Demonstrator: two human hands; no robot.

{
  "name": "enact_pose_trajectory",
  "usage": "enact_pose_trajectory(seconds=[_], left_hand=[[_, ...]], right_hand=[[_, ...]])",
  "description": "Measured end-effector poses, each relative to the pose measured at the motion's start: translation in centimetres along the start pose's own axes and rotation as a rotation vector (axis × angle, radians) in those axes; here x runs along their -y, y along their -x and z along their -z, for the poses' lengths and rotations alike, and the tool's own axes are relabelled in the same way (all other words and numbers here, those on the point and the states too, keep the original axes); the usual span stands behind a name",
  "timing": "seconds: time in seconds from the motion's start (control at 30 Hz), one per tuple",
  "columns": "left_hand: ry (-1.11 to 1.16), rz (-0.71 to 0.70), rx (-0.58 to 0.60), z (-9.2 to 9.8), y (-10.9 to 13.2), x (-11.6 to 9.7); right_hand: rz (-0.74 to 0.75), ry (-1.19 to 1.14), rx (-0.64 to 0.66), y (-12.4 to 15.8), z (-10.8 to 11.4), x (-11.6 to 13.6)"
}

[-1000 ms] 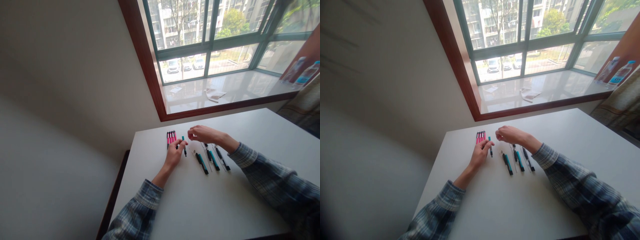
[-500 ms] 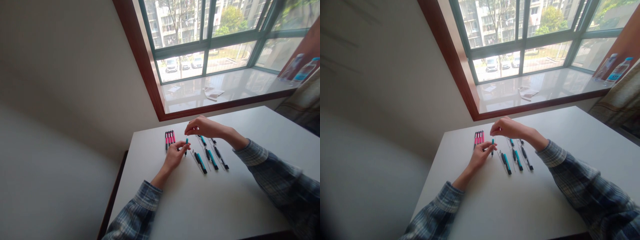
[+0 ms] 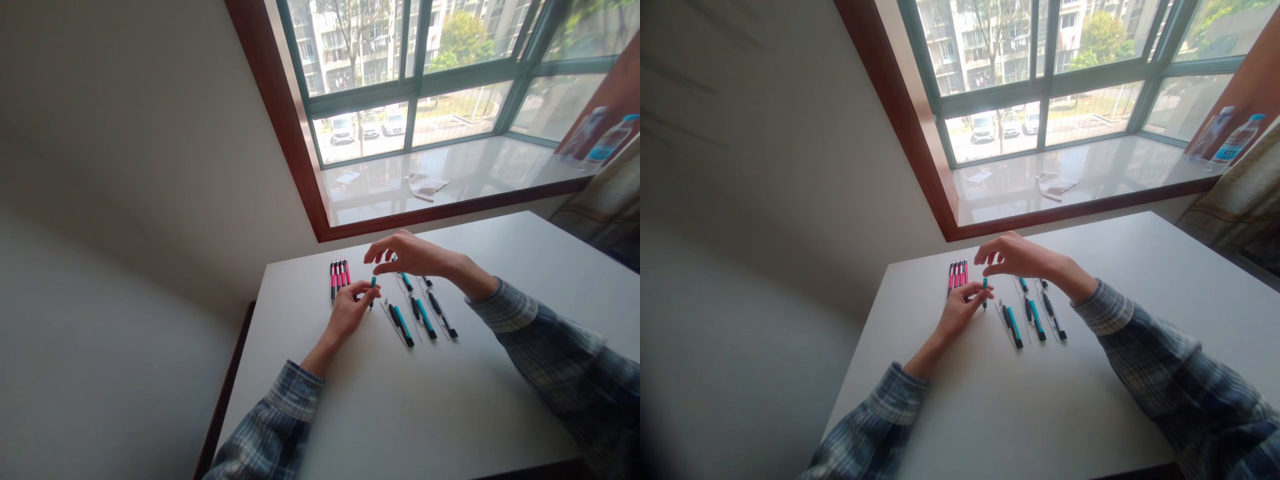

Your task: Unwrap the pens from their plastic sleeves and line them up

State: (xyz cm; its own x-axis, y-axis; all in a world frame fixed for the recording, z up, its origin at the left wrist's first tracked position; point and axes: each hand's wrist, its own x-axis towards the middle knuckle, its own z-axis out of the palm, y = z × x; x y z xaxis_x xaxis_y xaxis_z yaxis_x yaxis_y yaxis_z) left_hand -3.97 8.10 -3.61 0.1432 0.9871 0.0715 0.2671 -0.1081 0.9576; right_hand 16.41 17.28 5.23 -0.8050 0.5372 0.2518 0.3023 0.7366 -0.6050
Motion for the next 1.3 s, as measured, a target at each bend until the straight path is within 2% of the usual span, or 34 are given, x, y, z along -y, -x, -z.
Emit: enact_pose_trajectory(seconds=[0.1,0.17,0.33,0.47,0.77,1.07,1.3], left_hand=[[0.011,0.027,-0.011,-0.1,0.1,0.1],[0.021,0.045,-0.025,-0.1,0.1,0.1],[0.111,0.109,-0.052,-0.2,0.2,0.0],[0.176,0.146,-0.017,-0.2,0.2,0.0],[0.137,0.106,0.035,-0.2,0.3,-0.3],[0.121,0.121,0.042,-0.2,0.3,-0.6],[0.141,0.125,0.035,-0.2,0.3,-0.6]], right_hand=[[-0.014,0.131,-0.129,0.1,0.3,-1.2],[-0.03,0.251,-0.14,0.1,0.2,-2.2],[-0.196,0.449,-0.112,0.3,-0.9,-4.6],[-0.311,0.497,0.011,0.7,-1.6,-5.7],[-0.411,0.564,0.036,0.6,-2.3,-5.0],[-0.387,0.568,-0.044,0.2,-2.7,-5.0],[-0.194,0.491,0.048,0.4,-3.2,-5.3]])
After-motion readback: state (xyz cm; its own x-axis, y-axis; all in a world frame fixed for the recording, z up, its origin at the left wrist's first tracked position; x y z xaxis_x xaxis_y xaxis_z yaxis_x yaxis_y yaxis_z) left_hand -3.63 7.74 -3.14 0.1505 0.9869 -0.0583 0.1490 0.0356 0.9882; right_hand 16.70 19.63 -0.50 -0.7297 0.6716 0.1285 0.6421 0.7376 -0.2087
